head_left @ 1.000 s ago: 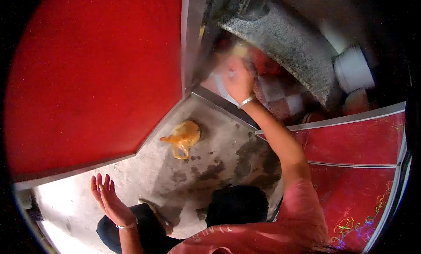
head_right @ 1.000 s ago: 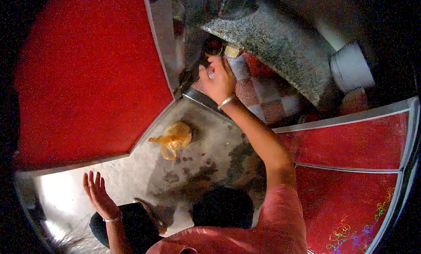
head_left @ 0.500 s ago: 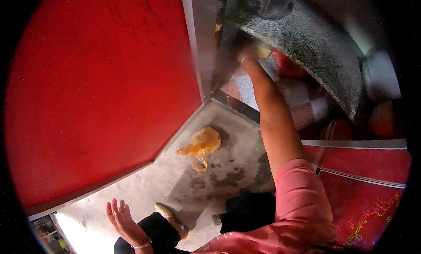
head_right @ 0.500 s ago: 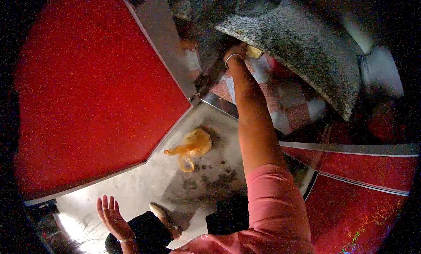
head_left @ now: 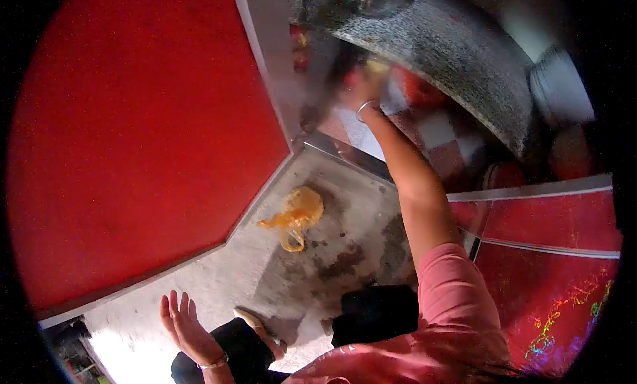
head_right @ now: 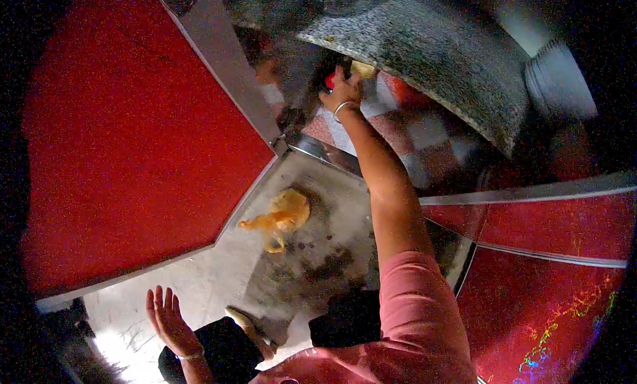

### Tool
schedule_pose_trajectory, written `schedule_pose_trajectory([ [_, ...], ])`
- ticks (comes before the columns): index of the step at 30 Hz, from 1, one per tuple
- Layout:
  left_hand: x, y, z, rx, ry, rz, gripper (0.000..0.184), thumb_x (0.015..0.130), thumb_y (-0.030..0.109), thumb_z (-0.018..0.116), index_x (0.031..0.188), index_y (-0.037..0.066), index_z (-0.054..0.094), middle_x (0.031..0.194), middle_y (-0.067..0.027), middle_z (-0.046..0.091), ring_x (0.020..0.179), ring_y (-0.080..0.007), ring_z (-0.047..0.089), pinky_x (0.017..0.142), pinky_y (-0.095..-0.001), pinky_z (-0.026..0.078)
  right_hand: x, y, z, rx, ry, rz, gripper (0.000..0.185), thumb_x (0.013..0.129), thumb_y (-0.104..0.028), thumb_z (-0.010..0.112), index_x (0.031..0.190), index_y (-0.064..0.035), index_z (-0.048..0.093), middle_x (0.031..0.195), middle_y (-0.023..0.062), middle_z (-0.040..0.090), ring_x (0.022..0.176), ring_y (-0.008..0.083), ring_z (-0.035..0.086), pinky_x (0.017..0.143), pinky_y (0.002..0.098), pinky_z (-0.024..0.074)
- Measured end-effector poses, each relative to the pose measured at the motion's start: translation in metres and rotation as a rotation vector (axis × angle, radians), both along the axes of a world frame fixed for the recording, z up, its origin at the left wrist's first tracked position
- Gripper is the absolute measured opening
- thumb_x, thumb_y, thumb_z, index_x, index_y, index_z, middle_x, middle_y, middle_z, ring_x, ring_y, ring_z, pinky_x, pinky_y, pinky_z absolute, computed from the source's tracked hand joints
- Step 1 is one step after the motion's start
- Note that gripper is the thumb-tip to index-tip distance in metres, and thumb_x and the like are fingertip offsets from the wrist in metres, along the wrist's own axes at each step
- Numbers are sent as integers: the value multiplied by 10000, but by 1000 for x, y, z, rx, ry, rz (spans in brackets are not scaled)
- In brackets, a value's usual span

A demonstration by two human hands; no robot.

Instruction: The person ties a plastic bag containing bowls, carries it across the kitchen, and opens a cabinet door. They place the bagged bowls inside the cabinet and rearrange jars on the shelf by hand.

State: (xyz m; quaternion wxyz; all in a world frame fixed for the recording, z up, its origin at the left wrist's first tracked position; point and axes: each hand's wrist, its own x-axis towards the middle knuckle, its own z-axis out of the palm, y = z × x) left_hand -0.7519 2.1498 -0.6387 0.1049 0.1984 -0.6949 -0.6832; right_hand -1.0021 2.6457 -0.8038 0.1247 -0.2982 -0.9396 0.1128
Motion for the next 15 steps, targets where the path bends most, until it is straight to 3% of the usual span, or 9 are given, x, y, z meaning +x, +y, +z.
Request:
schedule_pose_trajectory([
  [6, -2, 6, -3, 74, 8, -85, 507, 914, 298, 414, 1326, 25, 301, 1313, -199, 398, 1149, -319, 455, 1003, -416, 324, 39, -2, -6, -68, 70, 57, 858, 590, -387, 740, 1312, -131, 354, 1210, 232, 383, 1093, 443, 425, 928, 456, 377],
  [7, -2, 3, -2, 78, 11, -55, 506, 911, 298, 420, 1322, 26, 305, 1308, -194, 404, 1144, -315, 460, 999, -412, 331, 43, -2, -7, 3, 47, 60, 796, 579, -364, 746, 1252, -97, 415, 1194, 216, 449, 1114, 409, 433, 928, 443, 382],
  [8, -2, 4, 2, 50, -25, -51, 497, 907, 294, 430, 1310, 28, 316, 1287, -181, 422, 1136, -303, 466, 983, -400, 350, 33, 33, -49, 2, 40, 164, 780, 557, -449, 759, 1198, -105, 478, 1209, 180, 486, 1129, 348, 444, 948, 450, 361],
  [9, -3, 10, 3, 10, -63, -24, 487, 903, 291, 439, 1299, 30, 327, 1265, -168, 441, 1129, -292, 473, 968, -389, 370, 56, 19, -2, -232, 151, 327, 662, 598, -325, 767, 1162, -91, 512, 1154, 146, 533, 1069, 279, 507, 903, 377, 414],
  [10, -3, 9, -3, -68, -42, -83, 480, 894, 288, 456, 1284, 35, 338, 1221, -135, 469, 1105, -269, 493, 935, -364, 401, 48, 30, -15, -402, 176, 483, 584, 625, -263, 742, 1131, -71, 522, 1109, 124, 552, 1030, 247, 522, 887, 356, 423],
  [12, -6, 14, -9, 44, -13, -13, 447, 883, 267, 492, 1256, 46, 384, 1214, -112, 477, 1064, -243, 523, 904, -343, 411, 34, 54, -44, -815, 169, 758, 431, 680, -138, 694, 1068, -31, 542, 1019, 79, 591, 952, 182, 553, 856, 315, 443],
  [13, -6, 9, -8, -3, -32, -48, 408, 882, 211, 492, 1244, 47, 399, 1212, -112, 479, 1064, -232, 523, 900, -342, 407, 31, 60, -59, -786, 459, 1012, 443, 686, -144, 692, 1074, -6, 530, 1030, 94, 585, 995, 206, 535, 894, 332, 417],
  [14, -11, 9, -19, 42, -12, -29, 398, 886, 175, 481, 1251, 42, 391, 1220, -111, 473, 1068, -225, 521, 906, -339, 399, 15, 106, -135, -473, 343, 584, 552, 658, -170, 721, 1126, 12, 491, 1082, 123, 566, 1043, 245, 511, 927, 349, 389],
  [15, -13, 10, -20, -3, 10, -55, 402, 892, 163, 476, 1260, 32, 379, 1238, -112, 462, 1073, -226, 517, 905, -332, 395, 28, 92, -121, -228, 293, 488, 598, 656, -175, 721, 1166, -1, 463, 1124, 139, 541, 1070, 262, 497, 940, 354, 379],
])
